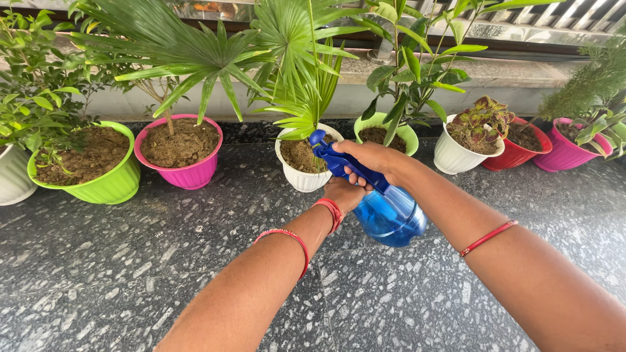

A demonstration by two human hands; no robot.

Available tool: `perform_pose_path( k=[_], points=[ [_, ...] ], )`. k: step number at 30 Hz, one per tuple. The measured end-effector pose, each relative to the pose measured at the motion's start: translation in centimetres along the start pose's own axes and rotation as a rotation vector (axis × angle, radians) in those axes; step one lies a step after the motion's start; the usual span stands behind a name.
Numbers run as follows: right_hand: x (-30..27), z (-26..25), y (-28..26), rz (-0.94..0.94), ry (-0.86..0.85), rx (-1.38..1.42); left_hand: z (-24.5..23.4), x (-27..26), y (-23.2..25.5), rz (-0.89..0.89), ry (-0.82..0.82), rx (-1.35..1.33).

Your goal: The person uses a blue manual pump sprayer to water a row of potted plants on a tiled balcony. They systematically move from one pot to the next, pumping the handle to generate pressure and spraying water onto the soil and leaves of various plants.

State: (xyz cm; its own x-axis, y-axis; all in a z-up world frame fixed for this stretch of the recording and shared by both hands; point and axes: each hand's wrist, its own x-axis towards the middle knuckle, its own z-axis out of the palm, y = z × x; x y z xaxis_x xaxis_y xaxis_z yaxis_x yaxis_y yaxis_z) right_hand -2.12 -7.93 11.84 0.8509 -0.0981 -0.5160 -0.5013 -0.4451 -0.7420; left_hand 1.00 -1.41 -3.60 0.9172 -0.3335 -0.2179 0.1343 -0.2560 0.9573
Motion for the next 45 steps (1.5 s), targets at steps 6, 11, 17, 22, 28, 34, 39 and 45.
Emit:
perform_pose_path(
  k=[6,11,17,22,28,34,39,45],
  points=[
    [-0.1,0.2,-0.2,-0.012,0.012,-0.025,-0.1,-0.1,0.0,-0.026,0.001,0.061],
    [0.4,-0.2,0.2,-0.01,0.003,-0.074,0.3,-0.1,0.0,-0.017,-0.021,0.121],
    [-0.2,-0.5,0.7,0.015,0.003,-0.022,1.0,-0.2,0.4,-0.098,-0.035,0.327],
    [0.0,-1.0,1.2,0.023,-0.002,-0.019,1.3,0.3,-0.1,-0.086,-0.085,0.322],
    [1.1,-2.1,1.5,0.003,0.049,-0.086,2.1,0.0,0.0,-0.008,-0.093,0.341],
    [1.1,-2.6,2.1,0.043,0.057,-0.02,1.9,-1.8,2.0,-0.117,-0.103,0.366],
    [2.1,-3.5,2.5,0.067,0.073,0.032,1.3,-2.8,3.3,-0.128,-0.066,0.346],
    [5.4,-4.3,4.2,0.081,0.064,0.183,1.1,-3.6,3.1,-0.061,-0.011,0.335]
  ],
)
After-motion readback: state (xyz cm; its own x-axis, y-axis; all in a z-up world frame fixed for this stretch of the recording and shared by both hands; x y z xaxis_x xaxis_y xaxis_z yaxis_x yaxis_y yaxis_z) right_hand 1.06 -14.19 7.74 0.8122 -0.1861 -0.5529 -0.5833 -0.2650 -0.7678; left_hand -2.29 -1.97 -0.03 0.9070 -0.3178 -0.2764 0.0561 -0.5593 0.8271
